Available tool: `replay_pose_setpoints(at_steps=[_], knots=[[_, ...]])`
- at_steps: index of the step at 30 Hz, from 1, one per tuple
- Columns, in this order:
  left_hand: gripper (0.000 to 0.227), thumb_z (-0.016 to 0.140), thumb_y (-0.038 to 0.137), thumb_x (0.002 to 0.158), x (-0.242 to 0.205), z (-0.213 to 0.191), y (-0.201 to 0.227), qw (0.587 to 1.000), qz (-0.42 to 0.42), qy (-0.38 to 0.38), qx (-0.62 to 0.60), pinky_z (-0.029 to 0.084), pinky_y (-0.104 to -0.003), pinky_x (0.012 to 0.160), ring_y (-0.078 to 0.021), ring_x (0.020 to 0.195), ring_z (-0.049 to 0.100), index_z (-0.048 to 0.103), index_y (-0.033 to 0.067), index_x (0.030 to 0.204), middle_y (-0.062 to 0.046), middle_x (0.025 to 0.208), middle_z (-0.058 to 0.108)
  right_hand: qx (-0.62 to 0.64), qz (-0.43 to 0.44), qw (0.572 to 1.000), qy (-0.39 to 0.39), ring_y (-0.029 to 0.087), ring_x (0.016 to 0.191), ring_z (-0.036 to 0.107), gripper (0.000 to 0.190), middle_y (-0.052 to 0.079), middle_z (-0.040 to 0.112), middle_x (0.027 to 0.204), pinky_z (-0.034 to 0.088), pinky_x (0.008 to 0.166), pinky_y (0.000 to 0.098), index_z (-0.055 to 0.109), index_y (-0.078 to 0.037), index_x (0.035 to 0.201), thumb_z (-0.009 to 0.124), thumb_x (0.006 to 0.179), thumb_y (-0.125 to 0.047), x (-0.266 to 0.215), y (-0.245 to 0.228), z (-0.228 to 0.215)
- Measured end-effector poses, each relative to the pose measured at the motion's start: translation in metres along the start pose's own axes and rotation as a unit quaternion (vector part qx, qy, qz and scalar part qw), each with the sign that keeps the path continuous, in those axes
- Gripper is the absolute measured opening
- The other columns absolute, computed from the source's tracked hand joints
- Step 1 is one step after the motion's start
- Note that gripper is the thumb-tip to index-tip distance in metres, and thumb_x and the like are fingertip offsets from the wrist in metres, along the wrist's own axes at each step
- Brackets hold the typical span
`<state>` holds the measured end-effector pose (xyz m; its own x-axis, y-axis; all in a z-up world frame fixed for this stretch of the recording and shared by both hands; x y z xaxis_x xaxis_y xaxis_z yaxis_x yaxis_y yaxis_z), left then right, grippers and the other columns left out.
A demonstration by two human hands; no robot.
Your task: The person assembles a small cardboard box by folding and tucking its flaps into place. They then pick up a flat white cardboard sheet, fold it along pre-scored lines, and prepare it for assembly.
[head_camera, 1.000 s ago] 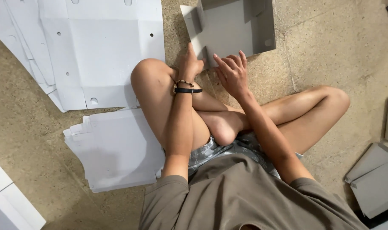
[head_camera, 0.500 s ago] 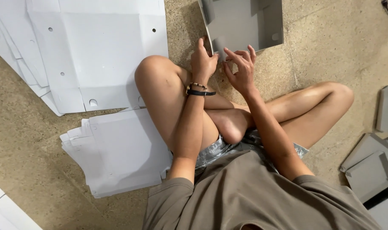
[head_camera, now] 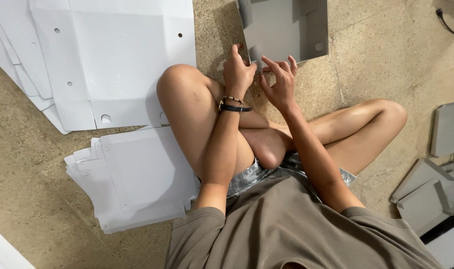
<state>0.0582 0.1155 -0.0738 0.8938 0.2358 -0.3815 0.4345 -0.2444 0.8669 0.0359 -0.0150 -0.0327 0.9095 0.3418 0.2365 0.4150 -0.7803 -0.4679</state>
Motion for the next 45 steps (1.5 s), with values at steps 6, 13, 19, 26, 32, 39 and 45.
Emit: replay_pose_setpoints(at_steps=[6, 13, 19, 26, 32, 39, 45], knots=[[0.048, 0.067, 0.018, 0.061, 0.0, -0.003, 0.005, 1.0, 0.0, 0.015, -0.007, 0.048, -0.041, 0.064, -0.0264, 0.07, 0.065, 0.05, 0.0111, 0.106, -0.003, 0.067, 0.068, 0.003, -0.001, 1.0, -0.002, 0.018, 0.09, 0.056, 0.041, -0.002, 0.068, 0.084, 0.012, 0.108, 0.0499, 0.054, -0.011, 0.121, 0.059, 0.081, -0.011, 0.001, -0.002, 0.0], [0.05, 0.065, 0.016, 0.059, 0.0, -0.003, 0.003, 1.0, 0.007, 0.023, -0.005, 0.047, -0.041, 0.061, -0.0263, 0.066, 0.063, 0.049, 0.0087, 0.106, -0.002, 0.062, 0.063, 0.012, -0.013, 1.0, -0.005, 0.018, 0.09, 0.055, 0.041, -0.001, 0.067, 0.084, 0.009, 0.108, 0.0524, 0.056, -0.009, 0.122, 0.06, 0.081, -0.006, 0.001, -0.003, 0.0], [0.048, 0.067, 0.015, 0.063, 0.0, -0.003, 0.004, 1.0, 0.01, 0.014, 0.023, 0.046, -0.044, 0.064, -0.0291, 0.076, 0.064, 0.049, 0.0126, 0.107, -0.001, 0.067, 0.067, 0.016, -0.014, 1.0, -0.011, 0.018, 0.089, 0.056, 0.037, -0.003, 0.065, 0.082, 0.006, 0.107, 0.0565, 0.057, -0.009, 0.119, 0.059, 0.082, -0.007, 0.005, -0.008, -0.002], [0.053, 0.065, 0.01, 0.064, 0.002, -0.001, 0.0, 0.999, 0.029, 0.013, 0.022, 0.047, -0.04, 0.058, -0.0245, 0.067, 0.064, 0.048, 0.0093, 0.114, 0.0, 0.06, 0.066, -0.001, -0.03, 0.999, -0.023, 0.02, 0.09, 0.057, 0.039, 0.002, 0.066, 0.085, 0.004, 0.107, 0.0575, 0.056, -0.006, 0.12, 0.059, 0.082, -0.003, 0.005, -0.015, 0.002], [0.049, 0.063, 0.021, 0.067, -0.002, -0.009, 0.005, 1.0, 0.003, 0.011, -0.006, 0.049, -0.039, 0.064, -0.0249, 0.071, 0.066, 0.049, 0.0106, 0.113, -0.002, 0.065, 0.069, 0.004, -0.02, 0.999, -0.027, 0.02, 0.091, 0.057, 0.04, 0.002, 0.066, 0.083, 0.004, 0.107, 0.0563, 0.055, -0.007, 0.12, 0.058, 0.081, -0.002, 0.007, -0.018, 0.001], [0.037, 0.061, 0.035, 0.072, -0.008, -0.017, 0.016, 0.999, 0.025, 0.034, -0.015, 0.049, -0.036, 0.06, -0.0222, 0.061, 0.066, 0.056, 0.0099, 0.098, -0.004, 0.059, 0.068, 0.007, 0.003, 1.0, -0.007, 0.02, 0.088, 0.058, 0.025, 0.002, 0.066, 0.079, 0.004, 0.107, 0.055, 0.059, -0.004, 0.105, 0.053, 0.081, -0.007, 0.005, -0.033, 0.001], [0.055, 0.068, 0.043, 0.067, -0.008, -0.014, 0.011, 0.997, 0.054, 0.049, 0.017, 0.046, -0.038, 0.06, -0.0218, 0.068, 0.064, 0.052, 0.0078, 0.107, -0.001, 0.073, 0.065, 0.002, -0.025, 1.0, -0.014, 0.022, 0.096, 0.058, 0.028, 0.006, 0.067, 0.099, 0.013, 0.108, 0.0525, 0.06, -0.005, 0.108, 0.06, 0.082, -0.01, 0.006, -0.021, -0.021]])
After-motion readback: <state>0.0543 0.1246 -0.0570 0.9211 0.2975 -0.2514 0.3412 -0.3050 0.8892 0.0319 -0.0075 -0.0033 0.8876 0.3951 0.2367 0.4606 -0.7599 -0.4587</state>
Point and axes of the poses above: each hand's wrist, its own x-axis towards the middle knuckle, its own z-axis out of the palm, y = z × x, the point moved 4 cm from there along x, towards the middle knuckle
